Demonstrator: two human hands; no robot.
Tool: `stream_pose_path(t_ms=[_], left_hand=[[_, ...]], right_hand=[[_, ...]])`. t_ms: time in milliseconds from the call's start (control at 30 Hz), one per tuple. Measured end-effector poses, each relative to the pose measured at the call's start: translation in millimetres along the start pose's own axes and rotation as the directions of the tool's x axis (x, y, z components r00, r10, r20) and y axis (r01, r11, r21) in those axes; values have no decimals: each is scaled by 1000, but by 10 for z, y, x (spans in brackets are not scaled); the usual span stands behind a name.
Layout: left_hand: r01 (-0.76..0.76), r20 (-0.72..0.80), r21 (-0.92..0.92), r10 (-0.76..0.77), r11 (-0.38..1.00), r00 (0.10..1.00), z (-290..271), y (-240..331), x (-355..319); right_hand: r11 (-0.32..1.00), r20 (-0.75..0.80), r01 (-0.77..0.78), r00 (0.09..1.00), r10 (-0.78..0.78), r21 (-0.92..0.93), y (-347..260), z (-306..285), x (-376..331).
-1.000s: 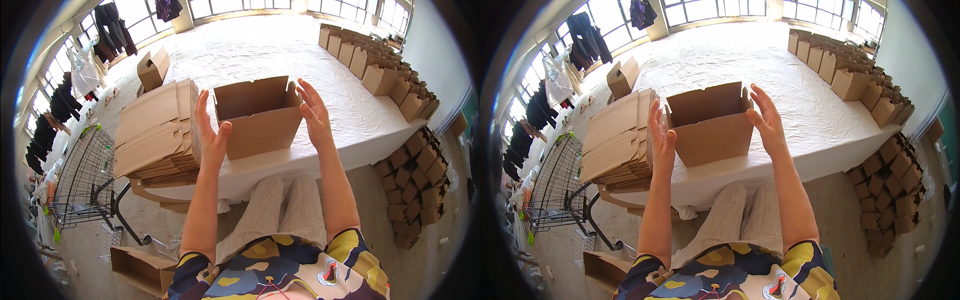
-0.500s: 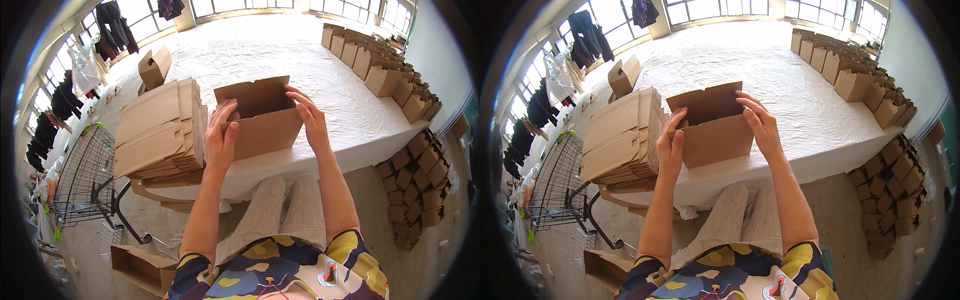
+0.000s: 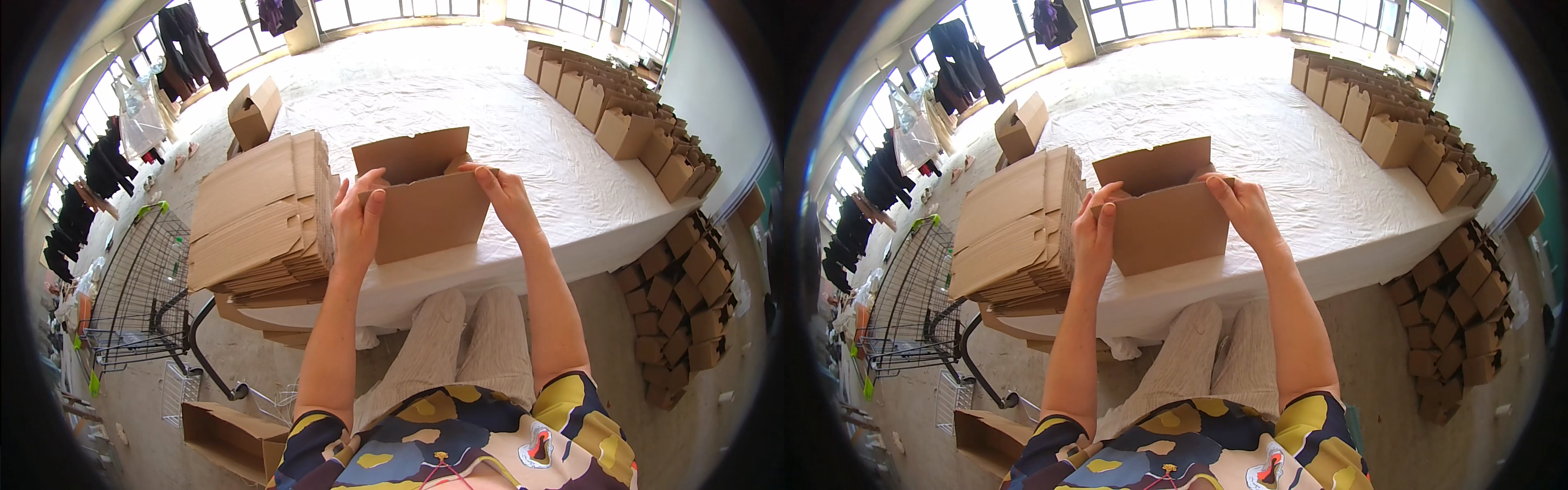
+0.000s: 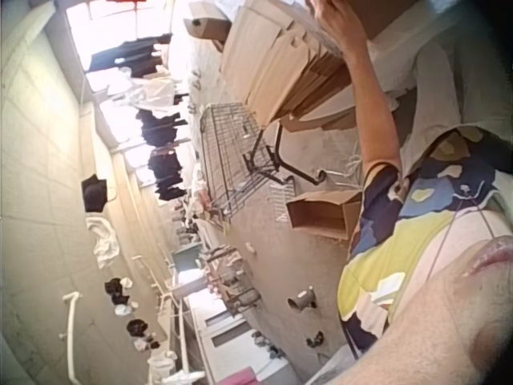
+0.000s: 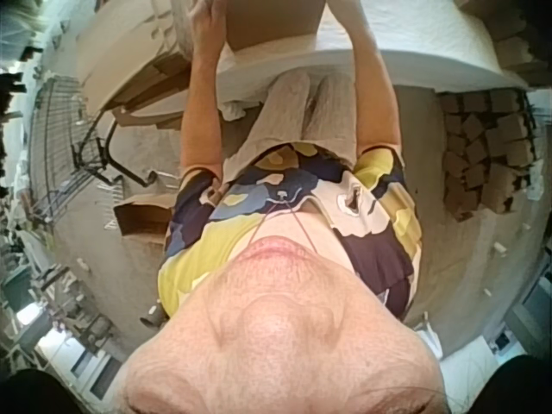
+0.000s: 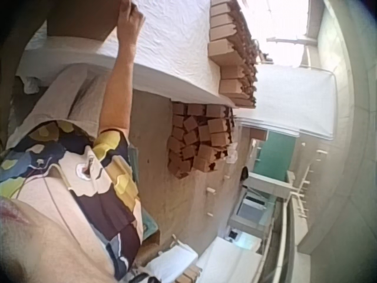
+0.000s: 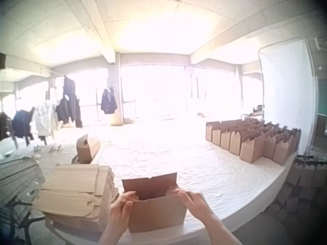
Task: The person picks up flat cardboard sheets one at a time from a stack, folds the sides and flaps to form boxes, and places each assembled box on a table alongside a row of others.
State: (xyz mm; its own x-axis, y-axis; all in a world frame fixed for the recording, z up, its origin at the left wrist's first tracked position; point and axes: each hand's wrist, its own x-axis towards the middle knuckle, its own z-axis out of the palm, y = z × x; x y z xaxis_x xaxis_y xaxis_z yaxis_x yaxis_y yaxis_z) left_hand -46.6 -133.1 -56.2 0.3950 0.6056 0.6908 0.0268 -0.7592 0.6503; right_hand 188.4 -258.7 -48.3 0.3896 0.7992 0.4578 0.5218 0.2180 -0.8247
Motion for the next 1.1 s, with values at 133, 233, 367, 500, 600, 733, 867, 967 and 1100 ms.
stream_pose_path(t_ms=[133, 233, 367, 500, 600, 733, 867, 967, 1100], left_hand=[[1, 36, 76, -4, 997, 999, -18, -42, 11], [-1, 7, 3, 1, 1000, 1000, 5, 0, -5], [-22, -109, -99, 11, 995, 994, 29, 183, 24], [78, -18, -57, -79, 995, 997, -48, 309, 148], [45, 125, 225, -74, 973, 989, -202, 309, 330], [-81, 228, 348, 0, 934, 974, -247, 546, 616], [-139, 354, 435, -27, 890, 935, -119, 516, 854], [-106, 451, 488, -146, 866, 881, -16, 478, 975], [-125, 535, 503, -194, 855, 822, 48, 396, 1033]], right_hand=[[999, -25, 42, 999, -42, 16, 43, 9, 0], [997, -51, 62, 997, -60, 38, 84, 51, 10], [999, -61, 31, 998, -29, 28, 114, 50, 2], [999, -61, 22, 998, -20, 24, 124, 45, -5], [999, -86, 36, 996, -34, 22, 151, 48, -10], [1000, -68, 17, 998, -17, 3, 153, 4, -16], [999, -58, 22, 998, -20, 23, 126, 37, 0], [1000, -69, 21, 997, -20, 18, 139, 50, 4], [999, -5, -45, 999, 45, 0, 43, 19, -9]])
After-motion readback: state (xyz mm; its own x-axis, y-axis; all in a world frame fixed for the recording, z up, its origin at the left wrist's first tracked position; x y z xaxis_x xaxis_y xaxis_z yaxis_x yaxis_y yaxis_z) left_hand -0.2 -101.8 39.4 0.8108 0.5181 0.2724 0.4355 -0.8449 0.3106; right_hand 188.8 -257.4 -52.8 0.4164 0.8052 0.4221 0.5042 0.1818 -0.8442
